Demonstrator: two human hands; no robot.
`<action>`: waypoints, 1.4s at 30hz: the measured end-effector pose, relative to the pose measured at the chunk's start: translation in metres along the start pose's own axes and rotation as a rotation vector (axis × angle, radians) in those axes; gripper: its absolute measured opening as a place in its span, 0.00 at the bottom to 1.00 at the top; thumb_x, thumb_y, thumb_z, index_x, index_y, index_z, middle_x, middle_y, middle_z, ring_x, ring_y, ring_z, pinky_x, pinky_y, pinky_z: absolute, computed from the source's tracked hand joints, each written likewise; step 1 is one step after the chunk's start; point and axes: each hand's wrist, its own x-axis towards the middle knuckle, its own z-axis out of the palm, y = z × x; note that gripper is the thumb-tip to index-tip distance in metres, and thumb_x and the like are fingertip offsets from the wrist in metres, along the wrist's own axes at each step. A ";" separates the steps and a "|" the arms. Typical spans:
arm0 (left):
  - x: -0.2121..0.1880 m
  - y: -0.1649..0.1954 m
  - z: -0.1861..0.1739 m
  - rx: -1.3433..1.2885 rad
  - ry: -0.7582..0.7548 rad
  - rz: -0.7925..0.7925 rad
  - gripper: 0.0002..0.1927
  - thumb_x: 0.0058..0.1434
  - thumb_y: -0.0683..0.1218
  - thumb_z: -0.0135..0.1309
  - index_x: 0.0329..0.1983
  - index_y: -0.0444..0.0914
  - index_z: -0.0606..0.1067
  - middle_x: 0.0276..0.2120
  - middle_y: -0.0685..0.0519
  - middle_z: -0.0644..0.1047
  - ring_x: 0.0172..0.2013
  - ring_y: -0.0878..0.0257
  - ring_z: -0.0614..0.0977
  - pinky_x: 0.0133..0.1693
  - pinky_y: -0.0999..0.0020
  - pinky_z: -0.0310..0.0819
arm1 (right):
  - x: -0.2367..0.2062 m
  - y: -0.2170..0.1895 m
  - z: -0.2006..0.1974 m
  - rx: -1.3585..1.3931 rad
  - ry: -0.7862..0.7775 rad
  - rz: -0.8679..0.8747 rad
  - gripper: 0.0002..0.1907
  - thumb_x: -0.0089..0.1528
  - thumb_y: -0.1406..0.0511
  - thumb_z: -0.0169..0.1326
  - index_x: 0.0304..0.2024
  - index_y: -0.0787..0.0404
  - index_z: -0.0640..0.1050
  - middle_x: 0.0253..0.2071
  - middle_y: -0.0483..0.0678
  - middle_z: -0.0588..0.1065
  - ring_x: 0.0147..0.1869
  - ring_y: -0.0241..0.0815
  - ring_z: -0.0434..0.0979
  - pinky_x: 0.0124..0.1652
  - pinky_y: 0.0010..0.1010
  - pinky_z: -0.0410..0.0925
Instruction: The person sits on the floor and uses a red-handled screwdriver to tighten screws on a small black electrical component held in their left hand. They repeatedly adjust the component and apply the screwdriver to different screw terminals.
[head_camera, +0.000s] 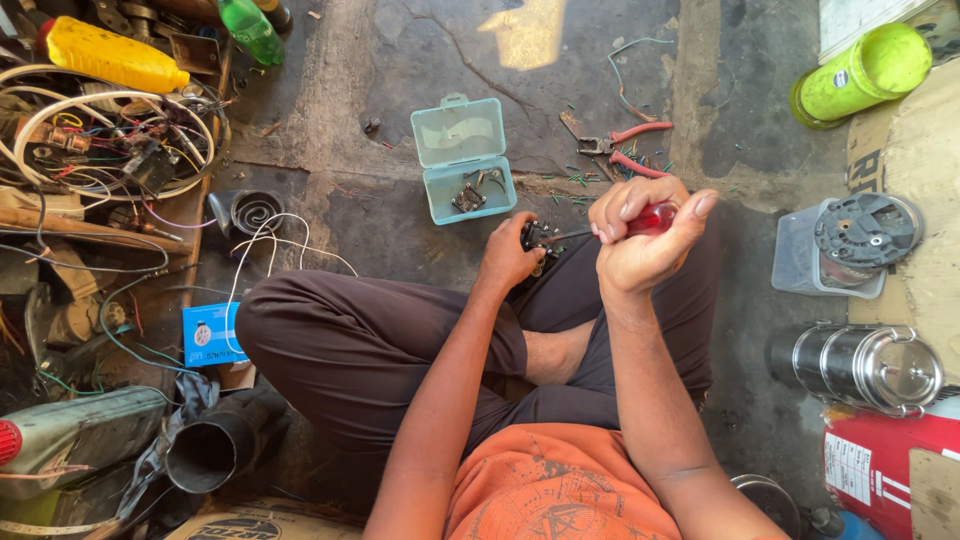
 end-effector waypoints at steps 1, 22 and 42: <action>0.000 -0.001 0.001 0.002 0.002 0.002 0.30 0.49 0.43 0.69 0.56 0.41 0.73 0.50 0.44 0.79 0.52 0.47 0.81 0.52 0.55 0.75 | -0.001 0.001 -0.001 0.011 -0.011 0.005 0.34 0.74 0.41 0.32 0.31 0.62 0.63 0.16 0.48 0.59 0.18 0.40 0.55 0.21 0.33 0.55; 0.000 -0.018 0.016 -0.029 0.034 0.043 0.34 0.44 0.42 0.72 0.56 0.41 0.74 0.48 0.44 0.80 0.51 0.47 0.81 0.52 0.56 0.76 | -0.008 -0.004 0.007 0.247 -0.240 0.156 0.24 0.74 0.54 0.42 0.32 0.65 0.72 0.22 0.50 0.71 0.25 0.40 0.67 0.29 0.30 0.60; -0.015 -0.019 0.023 -0.028 -0.003 0.017 0.40 0.36 0.38 0.74 0.56 0.41 0.73 0.50 0.44 0.79 0.52 0.46 0.80 0.52 0.57 0.76 | -0.014 -0.012 -0.022 -0.277 -0.427 -0.151 0.09 0.72 0.65 0.38 0.42 0.64 0.67 0.30 0.55 0.70 0.31 0.44 0.72 0.36 0.35 0.70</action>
